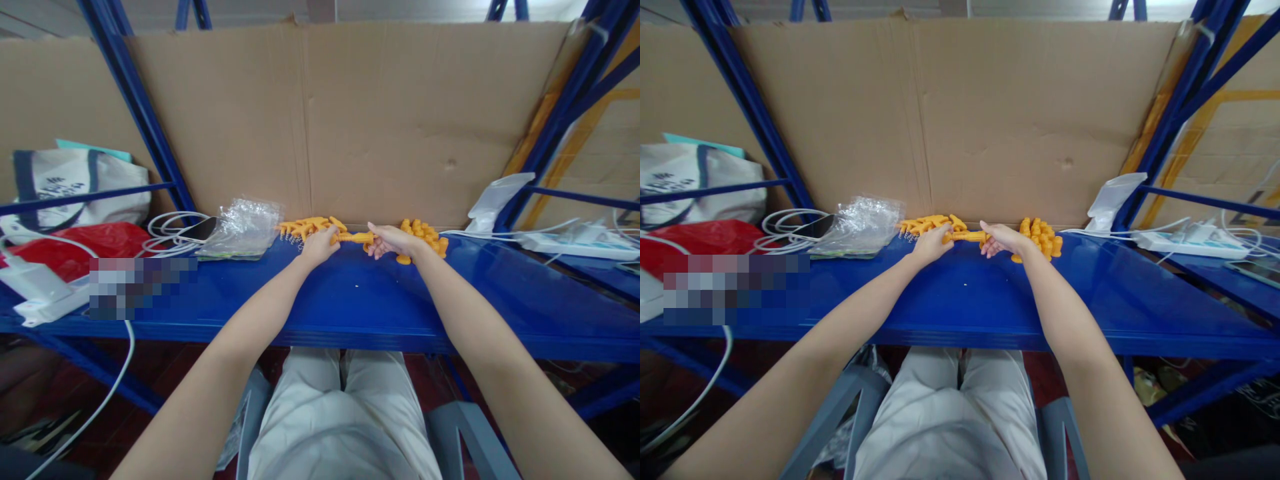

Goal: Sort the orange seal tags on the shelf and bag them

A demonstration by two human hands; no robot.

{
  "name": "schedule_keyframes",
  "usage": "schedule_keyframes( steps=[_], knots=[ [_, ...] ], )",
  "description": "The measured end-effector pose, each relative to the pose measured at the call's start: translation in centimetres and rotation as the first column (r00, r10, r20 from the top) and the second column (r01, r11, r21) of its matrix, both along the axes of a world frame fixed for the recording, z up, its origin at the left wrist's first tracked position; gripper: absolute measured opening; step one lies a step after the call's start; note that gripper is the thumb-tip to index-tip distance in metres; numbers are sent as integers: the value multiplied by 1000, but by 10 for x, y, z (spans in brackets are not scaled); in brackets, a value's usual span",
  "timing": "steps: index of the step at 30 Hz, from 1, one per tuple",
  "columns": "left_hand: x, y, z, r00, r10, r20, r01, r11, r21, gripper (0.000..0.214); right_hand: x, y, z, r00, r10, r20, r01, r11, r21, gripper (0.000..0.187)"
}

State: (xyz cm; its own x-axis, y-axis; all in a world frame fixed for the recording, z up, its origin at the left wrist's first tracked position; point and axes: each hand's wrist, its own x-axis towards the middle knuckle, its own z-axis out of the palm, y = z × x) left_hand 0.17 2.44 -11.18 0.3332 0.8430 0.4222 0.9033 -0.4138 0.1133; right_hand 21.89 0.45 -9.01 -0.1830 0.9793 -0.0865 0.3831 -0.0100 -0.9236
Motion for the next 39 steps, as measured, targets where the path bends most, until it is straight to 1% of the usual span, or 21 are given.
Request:
schedule_keyframes(
  steps=[3, 7, 8, 10, 12, 15, 17, 18, 19, 22, 24, 27, 30, 36, 39],
  knots=[
    [0, -1, 1, 1000, -2, 11, 2, 1000, -1, 36, 3, -4, 3, 998, 59, -20, -59, 998, -34, 24],
    [-1, -1, 1, 999, -9, 51, 9, 1000, 4, 34, 3, -6, 4, 997, 64, -52, -65, 998, -25, 17],
    [-2, -1, 1, 998, -11, 62, 11, 1000, 7, 34, 2, -5, 3, 997, 66, -46, -67, 998, -22, 21],
    [-3, 0, 2, 997, -14, 78, 13, 1000, 14, 33, 0, -4, 3, 998, 62, -18, -63, 998, -26, 39],
    [-3, 0, 2, 996, -17, 84, 16, 1000, 19, 33, -3, -2, 1, 999, 31, 22, -30, 999, -33, 54],
    [-3, 0, 2, 997, -12, 78, 11, 1000, 21, 33, -4, 0, 0, 996, -8, 89, 13, 998, -56, 66],
    [-2, 0, 2, 997, 6, 75, -7, 1000, 15, 33, -3, 0, 0, 993, -2, 116, 10, 998, -70, 68],
    [-1, 0, 1, 997, 14, 73, -15, 1000, 11, 34, -2, 0, 1, 993, 4, 115, 4, 998, -64, 65],
    [-1, 0, 1, 997, 21, 72, -21, 1000, 7, 34, -1, -1, 1, 994, 7, 105, -2, 999, -45, 59],
    [0, -1, 2, 997, 25, 69, -25, 1000, 4, 35, 2, -3, 3, 998, 11, 56, -14, 999, 46, 26],
    [-1, -3, 2, 997, 25, 70, -25, 1000, 9, 34, 2, -4, 4, 999, 12, 43, -15, 997, 71, 19],
    [-2, -4, 3, 997, 25, 68, -26, 1000, 16, 33, 2, -6, 5, 999, 16, 44, -19, 997, 69, 10],
    [-2, -2, 2, 997, 19, 70, -21, 1000, 23, 33, 2, -4, 4, 999, 11, 53, -15, 997, 71, 8],
    [-3, 2, -1, 995, -7, 104, 3, 999, 40, 34, 8, 3, -2, 997, 29, 65, -36, 994, 99, 16],
    [-3, 3, -1, 994, -21, 111, 15, 999, 51, 35, 8, 3, -2, 997, 21, 69, -28, 995, 100, 16]
  ],
)
